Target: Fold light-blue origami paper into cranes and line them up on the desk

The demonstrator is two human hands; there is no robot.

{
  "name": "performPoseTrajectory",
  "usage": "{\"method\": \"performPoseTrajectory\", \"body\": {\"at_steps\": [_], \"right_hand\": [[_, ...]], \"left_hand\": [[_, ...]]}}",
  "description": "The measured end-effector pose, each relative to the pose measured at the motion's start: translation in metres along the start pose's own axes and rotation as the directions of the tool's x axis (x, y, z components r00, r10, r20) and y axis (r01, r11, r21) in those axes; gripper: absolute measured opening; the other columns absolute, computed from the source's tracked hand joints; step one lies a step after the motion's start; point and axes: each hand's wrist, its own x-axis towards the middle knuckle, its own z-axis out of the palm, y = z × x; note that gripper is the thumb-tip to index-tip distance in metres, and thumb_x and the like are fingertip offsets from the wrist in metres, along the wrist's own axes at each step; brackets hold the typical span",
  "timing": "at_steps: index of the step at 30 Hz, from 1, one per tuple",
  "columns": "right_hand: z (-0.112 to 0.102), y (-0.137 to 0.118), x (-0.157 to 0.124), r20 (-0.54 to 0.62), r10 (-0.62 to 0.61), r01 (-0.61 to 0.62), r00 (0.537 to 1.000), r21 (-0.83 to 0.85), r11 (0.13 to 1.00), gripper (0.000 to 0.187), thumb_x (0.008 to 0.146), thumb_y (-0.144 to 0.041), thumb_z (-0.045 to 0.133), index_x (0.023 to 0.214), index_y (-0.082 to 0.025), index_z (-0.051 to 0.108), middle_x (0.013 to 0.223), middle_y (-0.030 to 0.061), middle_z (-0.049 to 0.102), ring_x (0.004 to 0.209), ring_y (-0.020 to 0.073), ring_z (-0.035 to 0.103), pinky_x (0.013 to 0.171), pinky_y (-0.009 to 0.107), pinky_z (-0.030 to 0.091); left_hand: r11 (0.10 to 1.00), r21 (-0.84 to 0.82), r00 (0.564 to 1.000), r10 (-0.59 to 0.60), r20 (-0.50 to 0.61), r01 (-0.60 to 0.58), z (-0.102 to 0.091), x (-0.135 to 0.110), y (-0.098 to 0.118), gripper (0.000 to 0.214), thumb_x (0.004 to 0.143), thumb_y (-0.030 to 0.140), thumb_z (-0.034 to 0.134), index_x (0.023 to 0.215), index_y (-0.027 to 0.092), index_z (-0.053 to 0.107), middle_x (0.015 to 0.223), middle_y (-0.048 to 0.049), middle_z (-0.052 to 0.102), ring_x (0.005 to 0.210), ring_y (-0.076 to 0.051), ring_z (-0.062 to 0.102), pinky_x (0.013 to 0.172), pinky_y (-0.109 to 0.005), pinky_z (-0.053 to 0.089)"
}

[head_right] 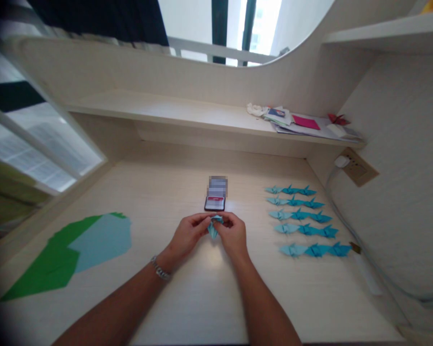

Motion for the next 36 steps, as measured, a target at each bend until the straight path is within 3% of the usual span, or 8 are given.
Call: {"method": "performPoseTrajectory", "body": {"at_steps": [11,17,22,29,36], "right_hand": [[-0.0018,-0.0027,-0.0011,-0.041,-0.026,0.022,0.999,-0.097,0.995,0.025,0.066,-0.029,0.07,0.088,-0.016,0.072,0.074,0.0048,0.069,0.064,0.0174,0.058,0.06,0.029,0.048],[-0.0032,-0.002,0.0006,0.082,-0.023,0.029,0.996,-0.068,0.997,0.029,0.067,-0.031,0.069,0.094,-0.017,0.071,0.083,0.0062,0.071,0.07,0.0186,0.06,0.064,0.03,0.049],[-0.0009,-0.0032,-0.0004,0.02,-0.045,0.046,0.999,-0.094,0.994,0.025,0.072,-0.032,0.065,0.091,-0.017,0.071,0.081,0.0064,0.07,0.069,0.0187,0.061,0.065,0.03,0.049],[0.0008,-0.0029,-0.0022,-0.031,-0.049,0.045,0.998,-0.119,0.992,0.023,0.068,-0.028,0.067,0.087,-0.016,0.07,0.076,0.0052,0.071,0.066,0.018,0.061,0.062,0.028,0.05],[-0.0011,-0.0023,-0.0014,0.067,-0.061,0.069,0.996,-0.126,0.99,0.026,0.072,-0.03,0.064,0.094,-0.019,0.072,0.088,0.0058,0.073,0.078,0.0222,0.065,0.073,0.034,0.052]], "left_hand": [[1.0,-0.015,1.0,-0.01,0.003,0.01,0.003,-0.0011,0.0015,0.036,0.074,0.032,0.068,0.105,0.014,0.068,0.105,-0.0137,0.068,0.093,-0.023,0.063,0.084,-0.037,0.049],[0.996,-0.083,1.0,-0.023,-0.005,0.022,0.0017,0.0008,0.001,0.036,0.077,0.035,0.065,0.106,0.014,0.068,0.1,-0.0135,0.069,0.088,-0.022,0.064,0.078,-0.035,0.05],[0.994,-0.097,0.999,-0.042,0.027,0.045,0.0005,0.0013,0.0001,0.036,0.076,0.034,0.066,0.106,0.014,0.068,0.1,-0.0134,0.069,0.088,-0.022,0.063,0.08,-0.037,0.049],[1.0,-0.014,1.0,-0.012,0.008,0.012,0.0002,0.0005,0.0008,0.034,0.073,0.031,0.07,0.102,0.014,0.07,0.102,-0.0122,0.069,0.092,-0.022,0.063,0.086,-0.036,0.047],[0.994,0.112,0.998,0.021,-0.058,-0.014,-0.0029,0.0036,-0.0006,0.036,0.074,0.036,0.067,0.102,0.014,0.07,0.094,-0.0106,0.071,0.08,-0.021,0.064,0.074,-0.033,0.05]]}}
